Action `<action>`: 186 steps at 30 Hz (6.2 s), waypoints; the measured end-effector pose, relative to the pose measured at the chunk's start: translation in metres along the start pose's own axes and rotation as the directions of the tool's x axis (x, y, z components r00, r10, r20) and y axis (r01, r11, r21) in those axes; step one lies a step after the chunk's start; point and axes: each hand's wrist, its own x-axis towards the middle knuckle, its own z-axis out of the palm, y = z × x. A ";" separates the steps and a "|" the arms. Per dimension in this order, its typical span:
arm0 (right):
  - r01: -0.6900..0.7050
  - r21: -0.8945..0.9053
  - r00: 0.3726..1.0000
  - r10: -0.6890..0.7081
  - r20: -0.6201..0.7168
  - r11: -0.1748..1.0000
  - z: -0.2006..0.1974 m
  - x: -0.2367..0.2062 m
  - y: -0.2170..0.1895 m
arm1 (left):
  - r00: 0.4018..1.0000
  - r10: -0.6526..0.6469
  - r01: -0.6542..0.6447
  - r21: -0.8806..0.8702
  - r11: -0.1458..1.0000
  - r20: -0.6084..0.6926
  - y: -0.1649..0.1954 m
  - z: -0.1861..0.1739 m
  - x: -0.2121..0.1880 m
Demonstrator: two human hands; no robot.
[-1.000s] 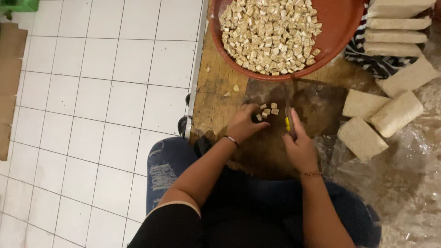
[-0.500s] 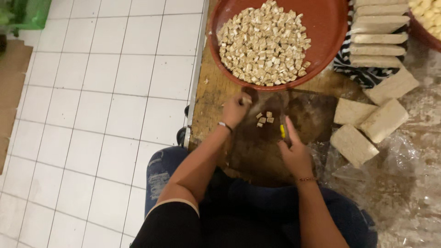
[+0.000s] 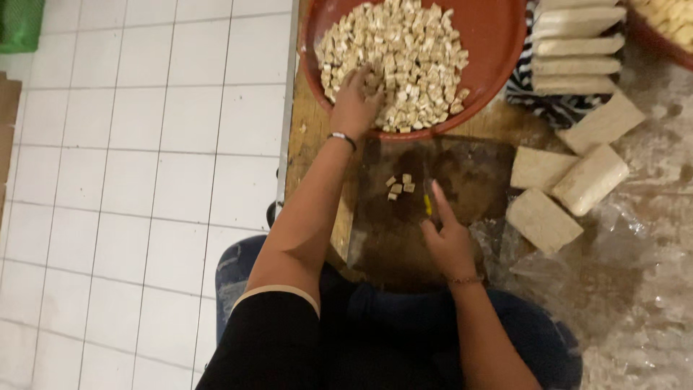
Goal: The person sits on the floor and cuts long white cassava sticks into small cubes using a knife on a wooden board. The cut cubes are transferred into a large red bowl. The person continues cutting multiple sticks and transferring the cubes into the bowl.
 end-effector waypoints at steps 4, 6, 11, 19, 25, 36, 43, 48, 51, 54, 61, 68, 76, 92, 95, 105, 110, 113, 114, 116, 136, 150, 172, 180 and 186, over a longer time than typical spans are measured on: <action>0.412 0.032 0.907 -0.406 -0.117 0.911 -0.002 0.000 0.000 | 0.959 -0.202 0.236 -0.166 0.958 0.199 0.024 -0.006 -0.073; 0.051 0.176 0.999 -0.049 -0.020 0.983 -0.002 0.002 -0.004 | 0.928 -0.200 0.277 -0.222 0.935 0.314 0.036 -0.014 -0.112; -0.077 0.258 0.997 0.070 0.035 0.963 -0.004 -0.003 -0.018 | 0.940 -0.018 0.016 0.007 1.000 0.341 0.049 -0.012 -0.173; -0.115 0.153 0.993 0.116 0.003 0.982 -0.007 -0.004 -0.021 | 0.918 -0.189 0.137 0.170 0.976 0.348 0.035 0.028 -0.193; -0.076 0.134 0.997 0.077 -0.006 0.988 -0.005 0.000 -0.014 | 0.941 -0.220 0.252 -0.099 0.963 0.256 0.022 0.021 -0.148; -0.212 0.106 0.976 0.206 0.065 0.972 -0.003 0.003 -0.009 | 0.740 -0.543 0.550 0.106 0.828 0.397 0.012 -0.013 0.015; -0.175 0.080 0.985 0.173 0.022 0.981 -0.002 0.003 -0.017 | 0.984 -0.113 0.116 -0.008 0.993 0.140 -0.006 -0.010 0.022; -0.227 0.065 0.974 0.225 0.036 0.972 -0.004 0.001 -0.016 | 0.870 -0.267 0.251 0.094 0.964 0.414 0.035 -0.003 -0.038; -0.016 0.091 1.000 0.017 -0.010 0.996 -0.003 0.001 -0.015 | 0.851 -0.130 0.074 0.129 0.989 0.509 0.057 0.003 -0.095; -0.086 0.175 0.996 0.084 0.017 0.981 -0.001 0.001 -0.015 | 0.908 0.043 -0.109 0.136 0.985 0.418 0.063 0.018 -0.139; -0.151 0.185 0.988 0.146 0.042 0.971 0.000 0.000 -0.008 | 0.870 -0.016 -0.049 0.118 0.992 0.492 0.031 0.036 -0.159; -0.179 0.517 0.982 0.187 0.038 0.837 0.004 0.001 -0.012 | 0.978 -0.100 0.086 0.088 0.992 0.181 0.014 0.010 -0.049; 0.270 0.697 0.920 0.036 -0.390 0.664 0.005 -0.001 -0.014 | 0.880 0.277 -0.308 0.021 0.951 0.385 0.078 0.065 -0.049; 0.410 0.804 0.849 0.141 -0.509 0.431 -0.003 -0.019 -0.023 | 0.815 0.286 -0.326 -0.008 0.945 0.504 0.181 0.163 -0.138; 0.429 0.773 0.844 0.097 -0.527 0.468 -0.004 -0.019 -0.020 | 0.812 0.283 -0.324 -0.010 0.946 0.510 0.183 0.160 -0.142; 0.424 0.804 0.858 0.100 -0.504 0.417 -0.002 -0.019 -0.019 | 0.804 0.270 -0.305 -0.023 0.952 0.529 0.183 0.154 -0.155; 0.454 0.807 0.835 0.134 -0.533 0.378 -0.004 -0.020 -0.022 | 0.802 0.264 -0.292 -0.035 0.956 0.536 0.182 0.153 -0.156; 0.479 0.801 0.825 0.129 -0.551 0.360 -0.006 -0.022 -0.026 | 0.796 0.262 -0.281 -0.051 0.958 0.546 0.184 0.153 -0.156; 0.486 0.794 0.820 0.123 -0.559 0.366 -0.007 -0.023 -0.027 | 0.794 0.258 -0.272 -0.057 0.960 0.551 0.185 0.153 -0.156; 0.523 0.758 0.806 0.062 -0.588 0.390 -0.008 -0.025 -0.028 | 0.791 0.247 -0.248 -0.077 0.966 0.560 0.185 0.150 -0.153; 0.486 0.495 0.869 -0.338 -0.361 0.720 0.002 -0.003 0.015 | 0.443 -0.613 0.841 -0.540 0.030 0.655 0.000 -0.093 -0.292; 0.447 -0.591 0.890 -0.400 0.219 0.672 0.056 -0.119 -0.025 | 0.675 -0.536 0.606 -0.796 0.009 0.508 0.016 -0.081 -0.280; 0.365 -0.675 0.915 -0.379 0.135 0.641 0.073 -0.129 -0.031 | 0.734 -0.523 0.529 -0.848 0.039 0.434 0.024 -0.074 -0.283; 0.428 -0.706 0.876 -0.451 0.170 0.564 0.063 -0.120 -0.033 | 0.718 -0.530 0.575 -0.813 0.085 0.452 0.019 -0.082 -0.287; 0.443 -0.769 0.855 -0.476 0.207 0.461 0.040 -0.107 -0.023 | 0.665 -0.509 0.677 -0.729 0.103 0.546 0.027 -0.099 -0.278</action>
